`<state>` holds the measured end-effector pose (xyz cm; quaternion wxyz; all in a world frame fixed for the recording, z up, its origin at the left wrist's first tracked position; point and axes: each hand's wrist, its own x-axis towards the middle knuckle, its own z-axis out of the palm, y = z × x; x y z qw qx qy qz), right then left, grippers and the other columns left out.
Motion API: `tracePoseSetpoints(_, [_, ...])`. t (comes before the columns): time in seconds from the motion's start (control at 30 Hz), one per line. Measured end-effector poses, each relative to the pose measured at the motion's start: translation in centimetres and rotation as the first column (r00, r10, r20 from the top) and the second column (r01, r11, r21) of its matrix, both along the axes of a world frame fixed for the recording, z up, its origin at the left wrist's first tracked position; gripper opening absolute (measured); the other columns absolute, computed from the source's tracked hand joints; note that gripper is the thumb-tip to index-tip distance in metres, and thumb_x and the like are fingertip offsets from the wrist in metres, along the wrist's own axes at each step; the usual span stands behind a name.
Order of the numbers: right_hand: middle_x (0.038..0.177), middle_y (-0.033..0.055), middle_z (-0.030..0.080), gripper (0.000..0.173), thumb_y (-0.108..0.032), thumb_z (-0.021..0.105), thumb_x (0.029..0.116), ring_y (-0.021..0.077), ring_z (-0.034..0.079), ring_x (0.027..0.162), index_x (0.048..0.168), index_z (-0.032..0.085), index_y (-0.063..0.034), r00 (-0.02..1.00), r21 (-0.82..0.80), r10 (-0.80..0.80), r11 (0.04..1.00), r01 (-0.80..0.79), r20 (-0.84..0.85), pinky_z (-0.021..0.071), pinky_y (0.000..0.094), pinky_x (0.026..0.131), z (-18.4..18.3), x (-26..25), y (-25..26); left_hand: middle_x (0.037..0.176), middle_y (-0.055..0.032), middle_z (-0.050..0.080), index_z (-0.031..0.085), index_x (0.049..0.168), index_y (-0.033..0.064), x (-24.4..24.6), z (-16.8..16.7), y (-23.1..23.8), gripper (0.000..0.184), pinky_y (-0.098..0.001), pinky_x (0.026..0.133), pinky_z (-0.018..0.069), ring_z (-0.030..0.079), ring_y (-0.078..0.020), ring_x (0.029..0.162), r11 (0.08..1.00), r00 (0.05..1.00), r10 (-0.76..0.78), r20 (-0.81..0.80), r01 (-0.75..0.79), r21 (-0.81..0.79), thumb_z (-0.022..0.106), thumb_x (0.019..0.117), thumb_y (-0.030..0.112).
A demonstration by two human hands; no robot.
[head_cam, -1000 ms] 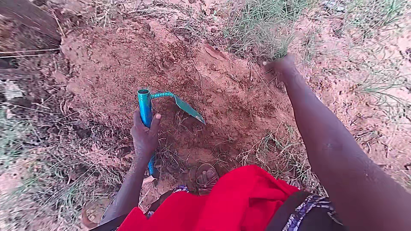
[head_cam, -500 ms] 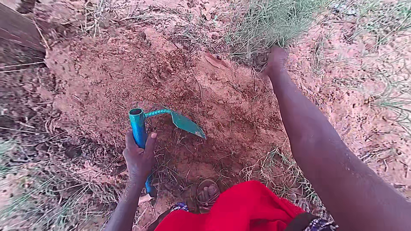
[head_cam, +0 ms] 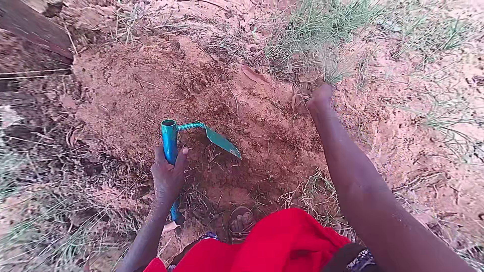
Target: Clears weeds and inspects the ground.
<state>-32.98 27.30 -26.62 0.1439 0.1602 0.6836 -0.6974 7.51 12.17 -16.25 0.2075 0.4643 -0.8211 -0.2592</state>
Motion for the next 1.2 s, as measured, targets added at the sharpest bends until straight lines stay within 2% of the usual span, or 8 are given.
tracePoseSetpoints(0.13, [0.080,-0.0006,0.050,0.010,-0.011,0.045,0.1072,0.0069,0.047,0.063,0.112,0.053,-0.0080,1.000,-0.154,0.009,0.988,-0.013,-0.023,0.0464,0.0248,0.060,-1.5,8.3,1.6,0.076,-0.0001,0.052,0.047,0.133,-0.0095,0.1,-0.1,-0.2,0.061,-0.0197,0.054,0.0466,0.050,0.0015,0.055,1.000,1.000,-0.003,-0.020,0.003,0.018,0.061,0.0978,0.039])
tracePoseSetpoints(0.23, [0.050,-0.0094,0.039,0.027,-0.021,0.062,0.1031,0.0031,0.035,0.038,0.078,0.051,-0.0182,0.995,-0.368,-0.100,0.925,0.098,0.014,0.0367,0.0211,0.039,-1.1,8.5,2.3,0.075,0.0011,0.050,0.046,0.131,-0.0088,0.4,-0.1,0.0,0.059,-0.0201,0.053,0.0463,0.049,0.0014,0.054,0.999,1.000,-0.006,-0.006,0.007,0.033,0.060,0.0979,0.037])
tracePoseSetpoints(0.3, [0.064,-0.0070,0.053,0.017,-0.011,0.073,0.0934,0.0023,0.045,0.047,0.095,0.056,-0.0150,0.988,-0.338,-0.066,0.941,0.015,-0.138,0.0433,0.0198,0.046,0.1,5.7,2.4,0.074,0.0011,0.050,0.047,0.131,-0.0094,0.4,-0.2,-0.2,0.059,-0.0196,0.053,0.0462,0.049,0.0017,0.053,1.000,1.000,-0.002,-0.017,0.002,0.024,0.060,0.0981,0.038])
tracePoseSetpoints(0.4, [0.112,0.0134,0.065,0.060,-0.004,0.082,0.0781,0.0181,0.065,0.096,0.131,0.054,0.0015,0.955,0.112,0.124,0.989,-0.097,-0.270,0.0566,0.0353,0.083,0.5,-1.0,1.8,0.076,-0.0012,0.053,0.047,0.133,-0.0108,0.3,-0.2,0.0,0.063,-0.0202,0.054,0.0463,0.049,0.0010,0.055,1.000,1.000,0.005,-0.014,-0.005,0.013,0.061,0.0976,0.040])
tracePoseSetpoints(0.53, [0.144,0.0333,0.051,0.061,-0.014,0.069,0.0936,0.0433,0.050,0.136,0.144,0.046,0.0100,0.835,0.620,0.539,0.695,-0.363,-0.115,0.0405,0.0566,0.112,-0.5,-8.3,-1.7,0.077,-0.0009,0.054,0.046,0.134,-0.0123,0.4,-0.4,-0.1,0.066,-0.0175,0.053,0.0458,0.049,0.0037,0.054,1.000,1.000,0.001,-0.025,-0.001,-0.011,0.059,0.0970,0.040])
tracePoseSetpoints(0.8, [0.149,0.0245,0.050,0.045,-0.017,0.048,0.1089,0.0309,0.049,0.138,0.149,0.045,0.0031,0.750,0.436,0.650,0.713,-0.549,-0.118,0.0385,0.0473,0.115,-0.2,-8.6,-2.4,0.081,-0.0028,0.056,0.045,0.135,-0.0128,0.3,-0.7,-0.6,0.073,-0.0182,0.054,0.0454,0.049,0.0039,0.058,0.999,0.999,0.050,-0.014,-0.049,0.016,0.059,0.0951,0.047])
tracePoseSetpoints(0.9, [0.144,0.0279,0.052,0.046,-0.028,0.042,0.1101,0.0379,0.051,0.134,0.143,0.050,0.0044,0.775,0.443,0.630,0.683,-0.581,0.047,0.0406,0.0586,0.108,0.2,-9.7,-2.5,0.078,0.0029,0.053,0.045,0.135,-0.0093,0.6,-1.0,-1.1,0.069,-0.0163,0.050,0.0451,0.048,0.0060,0.053,0.998,0.998,0.043,-0.037,-0.041,0.053,0.060,0.0952,0.044])
tracePoseSetpoints(1.2, [0.134,0.0281,0.062,0.046,-0.031,0.050,0.1046,0.0431,0.057,0.129,0.132,0.063,0.0031,0.849,0.678,0.526,0.645,-0.354,-0.057,0.0433,0.0623,0.106,1.1,-5.1,-4.8,0.080,-0.0043,0.054,0.045,0.136,-0.0105,0.5,-0.6,0.1,0.066,-0.0225,0.053,0.0456,0.048,-0.0006,0.056,1.000,1.000,0.030,0.009,-0.030,0.005,0.059,0.0966,0.041])
